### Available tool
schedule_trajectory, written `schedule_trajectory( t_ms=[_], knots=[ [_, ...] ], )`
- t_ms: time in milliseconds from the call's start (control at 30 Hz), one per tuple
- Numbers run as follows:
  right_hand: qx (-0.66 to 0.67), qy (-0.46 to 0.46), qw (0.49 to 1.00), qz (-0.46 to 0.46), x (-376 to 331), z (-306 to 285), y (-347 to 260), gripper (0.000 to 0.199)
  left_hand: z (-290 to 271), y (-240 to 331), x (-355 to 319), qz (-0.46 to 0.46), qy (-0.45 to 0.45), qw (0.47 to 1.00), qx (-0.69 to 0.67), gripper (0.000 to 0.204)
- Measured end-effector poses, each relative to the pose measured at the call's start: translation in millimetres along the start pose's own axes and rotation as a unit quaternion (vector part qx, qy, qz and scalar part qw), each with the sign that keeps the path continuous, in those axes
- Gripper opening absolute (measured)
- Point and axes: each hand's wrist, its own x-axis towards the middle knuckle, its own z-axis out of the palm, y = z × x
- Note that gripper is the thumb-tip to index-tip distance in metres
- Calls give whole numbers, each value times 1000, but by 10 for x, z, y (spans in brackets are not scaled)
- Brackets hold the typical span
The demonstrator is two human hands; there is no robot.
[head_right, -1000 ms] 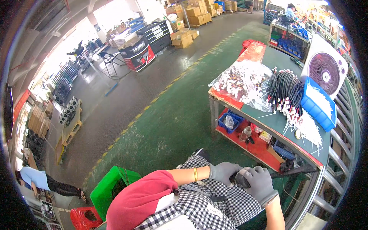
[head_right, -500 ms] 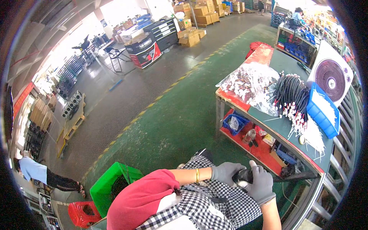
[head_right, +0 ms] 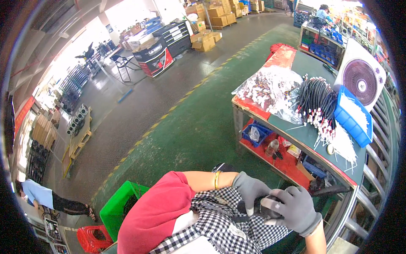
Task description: Assembling, sorting, and bagging electrical wiring harnesses and components at a factory workstation.
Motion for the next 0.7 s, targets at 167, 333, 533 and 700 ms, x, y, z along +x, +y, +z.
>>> schedule_trajectory(
  t_ms=[167, 333, 533, 700],
  knots=[
    [5, 10, 992, 129, -34, 58, -73, 68, -27, 42, 45, 8, 27, 1000, 11, 89],
    [-38, 31, 940, 337, 1, 629, -16, 70, 85, -43, 123, -117, 228, 944, 209, 79],
    [18, -15, 886, 462, 28, 1121, 210, 85, 156, -288, 253, -198, 342, 891, 223, 55],
    [40, -24, 954, 295, -243, 1091, 293, 87, 49, -616, 197, -253, 305, 877, 273, 80]
  ],
)
